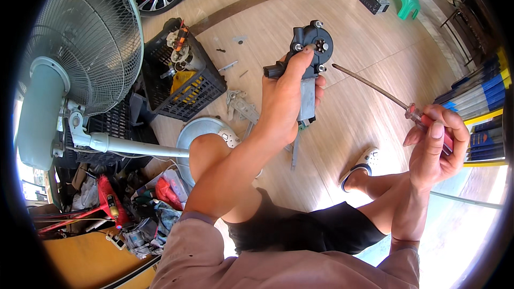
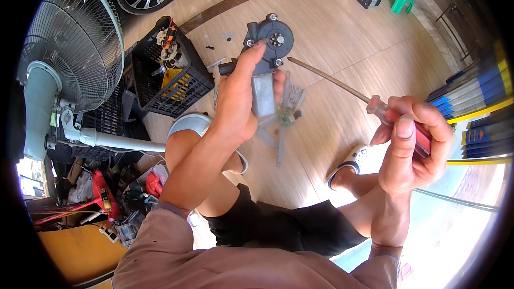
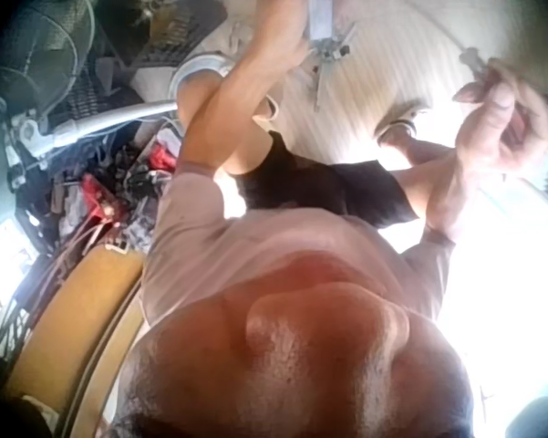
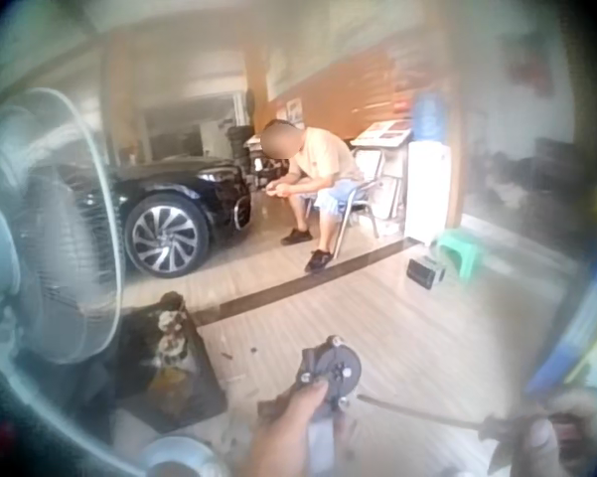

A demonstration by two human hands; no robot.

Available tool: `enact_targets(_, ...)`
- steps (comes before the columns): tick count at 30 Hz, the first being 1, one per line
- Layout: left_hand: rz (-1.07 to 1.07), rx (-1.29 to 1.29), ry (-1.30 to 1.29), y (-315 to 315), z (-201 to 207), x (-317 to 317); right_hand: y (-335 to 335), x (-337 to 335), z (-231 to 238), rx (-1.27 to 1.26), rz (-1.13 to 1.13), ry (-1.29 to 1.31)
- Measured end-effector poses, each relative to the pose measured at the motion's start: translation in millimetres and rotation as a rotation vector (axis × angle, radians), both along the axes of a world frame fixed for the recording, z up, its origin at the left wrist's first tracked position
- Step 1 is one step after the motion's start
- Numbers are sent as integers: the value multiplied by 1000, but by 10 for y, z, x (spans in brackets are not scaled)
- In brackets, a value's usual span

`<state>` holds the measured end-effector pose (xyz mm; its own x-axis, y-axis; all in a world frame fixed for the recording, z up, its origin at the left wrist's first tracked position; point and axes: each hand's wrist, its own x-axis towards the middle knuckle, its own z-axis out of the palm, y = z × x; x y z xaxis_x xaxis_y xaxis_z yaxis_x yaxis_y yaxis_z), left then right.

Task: The person assembles a power window motor and regulator assembly by hand, using a screwdriver to tighten screws on the motor casing and then fitting the motor gear onto the regulator gear teeth.

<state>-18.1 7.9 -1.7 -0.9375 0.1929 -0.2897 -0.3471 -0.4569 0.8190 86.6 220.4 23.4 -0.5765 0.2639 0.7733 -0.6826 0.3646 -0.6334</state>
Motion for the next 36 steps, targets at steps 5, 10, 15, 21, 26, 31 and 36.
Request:
enact_targets(5, 32, -42, 97, 3, 58, 45, -19, 16, -2, 31, 0, -6)
enact_targets(10, 62, -65, 173, 36, 131, 89, 88, 11, -39, -44, 0, 56)
enact_targets(15, 53, -130, 341, 25, 114, 113, 202, -35, 8, -117, 129, 156)
enact_targets(21, 90, -105, 436, 39, 150, 182, 188, 1, 35, -94, 138, 142)
enact_targets(26, 85, -142, 445, 0, 134, 192, 156, -4, 8, -104, 135, 134)
enact_targets(31, 87, -144, 443, 13, 130, 191, 160, 12, -6, -111, 119, 120)
enact_targets(36, 76, -126, 458, -6, 121, 183, 156, 9, 22, -106, 159, 121)
